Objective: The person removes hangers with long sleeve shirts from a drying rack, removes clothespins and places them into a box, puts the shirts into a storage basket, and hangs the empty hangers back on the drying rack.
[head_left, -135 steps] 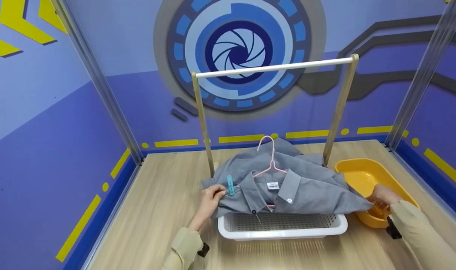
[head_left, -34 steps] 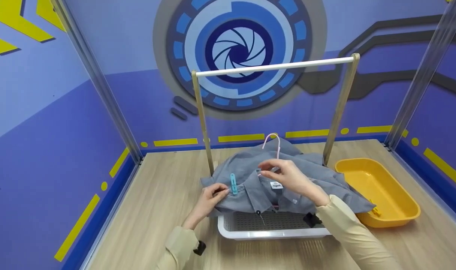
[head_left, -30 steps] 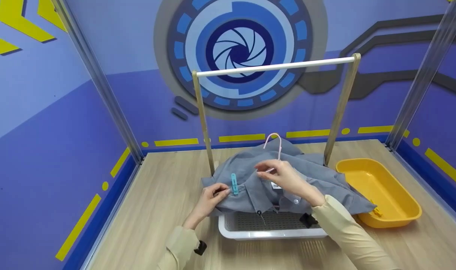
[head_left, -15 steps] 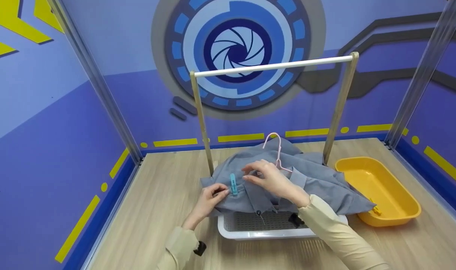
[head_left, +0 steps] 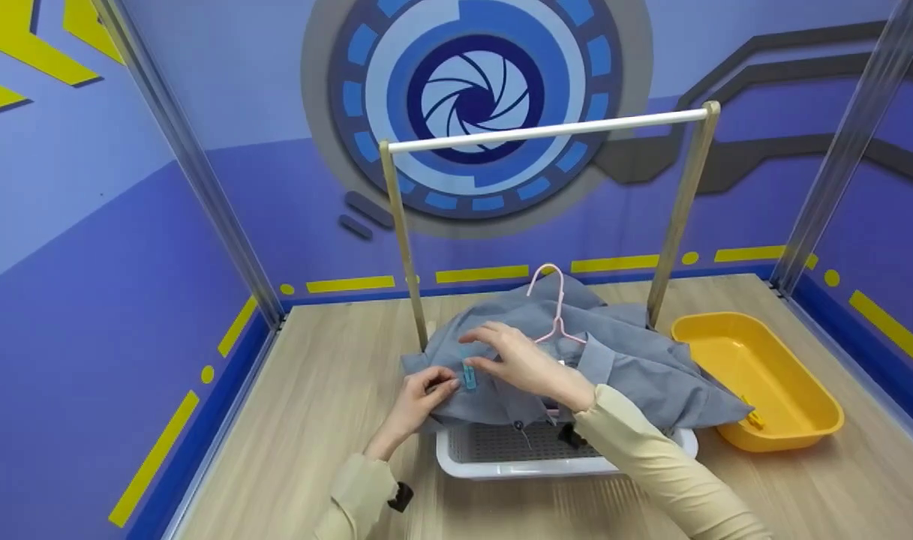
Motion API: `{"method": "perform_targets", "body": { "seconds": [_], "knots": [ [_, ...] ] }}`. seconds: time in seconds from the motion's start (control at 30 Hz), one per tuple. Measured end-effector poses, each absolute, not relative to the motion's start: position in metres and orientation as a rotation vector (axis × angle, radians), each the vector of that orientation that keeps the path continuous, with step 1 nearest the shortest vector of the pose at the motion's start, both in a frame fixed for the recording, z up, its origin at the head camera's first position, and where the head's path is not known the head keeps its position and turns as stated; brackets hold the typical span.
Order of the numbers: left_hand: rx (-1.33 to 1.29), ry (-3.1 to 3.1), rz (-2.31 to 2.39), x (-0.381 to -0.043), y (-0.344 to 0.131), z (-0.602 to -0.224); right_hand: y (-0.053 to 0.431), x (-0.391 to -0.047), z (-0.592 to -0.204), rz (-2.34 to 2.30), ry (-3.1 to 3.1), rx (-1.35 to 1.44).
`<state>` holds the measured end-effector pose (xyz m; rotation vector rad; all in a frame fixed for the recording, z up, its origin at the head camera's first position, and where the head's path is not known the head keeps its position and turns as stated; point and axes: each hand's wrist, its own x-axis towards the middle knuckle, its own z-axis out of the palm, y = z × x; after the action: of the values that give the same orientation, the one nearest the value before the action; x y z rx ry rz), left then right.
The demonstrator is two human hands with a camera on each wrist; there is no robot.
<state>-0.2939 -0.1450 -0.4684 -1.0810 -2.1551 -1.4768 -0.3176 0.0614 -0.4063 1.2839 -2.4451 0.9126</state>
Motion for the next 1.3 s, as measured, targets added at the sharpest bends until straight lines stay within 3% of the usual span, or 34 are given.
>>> {"method": "perform_targets", "body": {
  "seconds": [0.73, 1.3],
  "knots": [
    [-1.073, -2.122, -1.468, -0.292, -0.145, -0.473, 0.045, -0.33, -0.416, 0.889, -2.748, 1.104],
    [-1.03, -2.153, -1.529, -0.29, -0.146, -0.474, 0.043, -0.323, -0.419, 1.11, -2.487, 1.089]
  ]
}}
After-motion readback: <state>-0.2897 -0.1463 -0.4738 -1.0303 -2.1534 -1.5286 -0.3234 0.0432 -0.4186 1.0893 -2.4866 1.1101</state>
